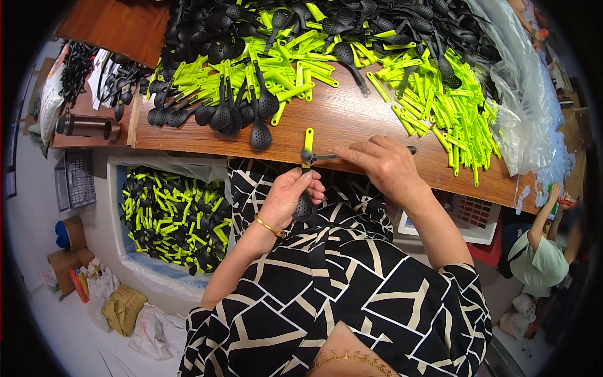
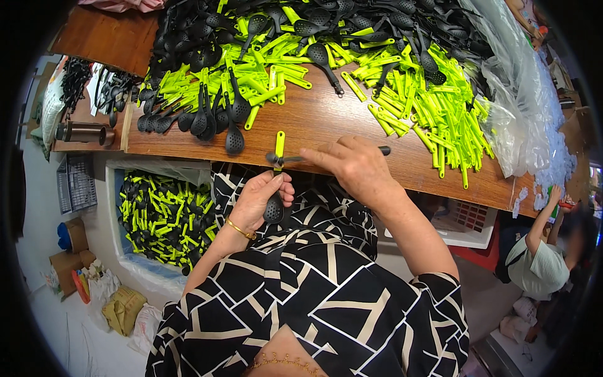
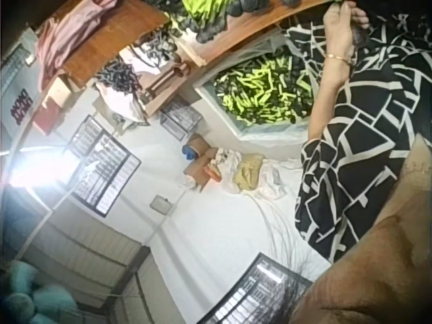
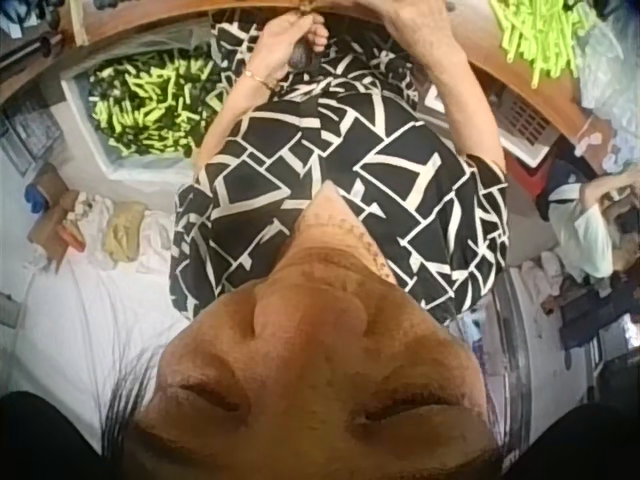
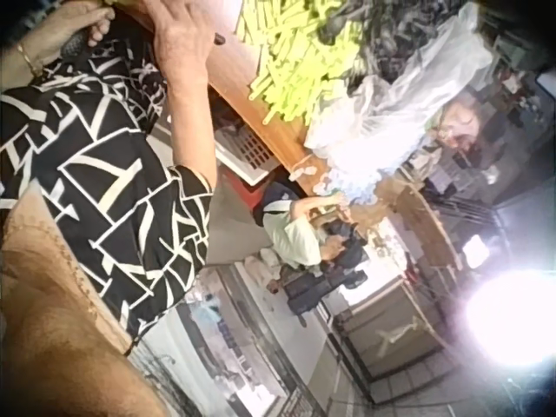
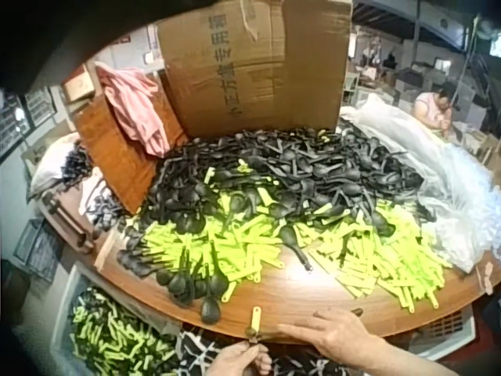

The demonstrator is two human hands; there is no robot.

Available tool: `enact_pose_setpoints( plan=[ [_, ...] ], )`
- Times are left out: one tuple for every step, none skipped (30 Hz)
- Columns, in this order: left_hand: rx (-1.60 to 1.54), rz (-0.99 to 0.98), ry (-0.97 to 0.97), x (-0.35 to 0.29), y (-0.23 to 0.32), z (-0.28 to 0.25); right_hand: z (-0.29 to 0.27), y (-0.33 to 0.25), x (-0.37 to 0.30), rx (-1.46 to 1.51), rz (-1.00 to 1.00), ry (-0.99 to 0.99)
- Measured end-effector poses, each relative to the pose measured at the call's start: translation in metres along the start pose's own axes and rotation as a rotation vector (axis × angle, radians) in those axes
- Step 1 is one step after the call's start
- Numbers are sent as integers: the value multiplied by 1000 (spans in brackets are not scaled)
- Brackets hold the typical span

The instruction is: The person assembles kitchen utensils by inserting black perforated heads into neon green handles. They use a small hammer to tap the heads onto the handles, working through a large pile of parts on a wooden table. The assembled utensils are placed into a white bin below the table.

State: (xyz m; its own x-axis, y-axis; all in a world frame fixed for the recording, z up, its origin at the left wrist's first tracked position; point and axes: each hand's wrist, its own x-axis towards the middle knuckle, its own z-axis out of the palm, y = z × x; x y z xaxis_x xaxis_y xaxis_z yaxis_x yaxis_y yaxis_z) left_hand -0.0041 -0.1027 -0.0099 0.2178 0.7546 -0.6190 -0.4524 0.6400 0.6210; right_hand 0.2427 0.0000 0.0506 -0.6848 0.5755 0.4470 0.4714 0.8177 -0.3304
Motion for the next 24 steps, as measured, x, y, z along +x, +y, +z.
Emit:
enact_pose_setpoints(
  plan=[
    [-1, 5, 0, -1, 0, 0, 4, 4, -4, -42, 12, -35],
    [-2, 9, -1, -1, 1, 0, 6, 6, -6, -85, 24, -70],
    [-5, 16, -1, -1, 1, 0, -5, 3, -1, -129, 5, -82],
    [-7, 22, -1, -1, 1, 0, -6, 0, 0, -64, 11, -11],
    [-6, 22, 2, -1, 0, 0, -5, -4, 3, 2, 18, 60],
    [0, 21, 0, -1, 0, -1, -3, -9, 4, 65, 29, 133],
    [6, 19, -2, 0, 0, -2, -2, -13, 5, -16, 30, 1],
    [-60, 9, -32, 0, -3, -5, 4, -10, 0, 1, 52, -1],
    [-129, 2, -61, -1, -3, -5, 13, -3, -1, 18, 71, -6],
    [-198, -6, -91, -2, -1, -4, 16, 3, -3, 35, 89, -10],
    [-273, -36, -119, -4, 3, -5, 8, 11, -7, -44, 105, -74],
    [-298, -21, -138, -5, 7, -4, 8, 16, -10, 19, 142, -75],
    [-340, -40, -137, -6, 4, -8, 10, 22, -12, 81, 178, -77],
    [-381, -59, -137, -7, 1, -12, 11, 24, -14, 144, 214, -78],
    [-306, -26, -81, -7, 0, -12, 9, 19, -15, 243, 272, -86],
    [-231, 6, -24, -7, -1, -11, 9, 15, -14, 267, 278, -40],
    [-156, 37, 33, -7, -2, -10, 10, 10, -12, 291, 284, 7],
    [-94, 78, 49, -6, -4, -11, 12, 6, -12, 319, 295, 57],
    [-31, 117, 65, -3, -7, -12, 9, 4, -9, 242, 231, 54],
    [33, 157, 81, -1, -9, -12, 3, 2, -4, 166, 166, 51],
    [54, 172, 116, 1, -9, -8, -1, 2, -1, 84, 103, 49],
    [83, 187, 116, 2, -9, -7, 2, 3, -2, 60, 78, 34],
    [112, 201, 117, 2, -10, -8, 6, 3, -4, 37, 52, 19],
    [140, 218, 117, 3, -9, -7, 9, 3, -4, 12, 24, 4]
  ],
)
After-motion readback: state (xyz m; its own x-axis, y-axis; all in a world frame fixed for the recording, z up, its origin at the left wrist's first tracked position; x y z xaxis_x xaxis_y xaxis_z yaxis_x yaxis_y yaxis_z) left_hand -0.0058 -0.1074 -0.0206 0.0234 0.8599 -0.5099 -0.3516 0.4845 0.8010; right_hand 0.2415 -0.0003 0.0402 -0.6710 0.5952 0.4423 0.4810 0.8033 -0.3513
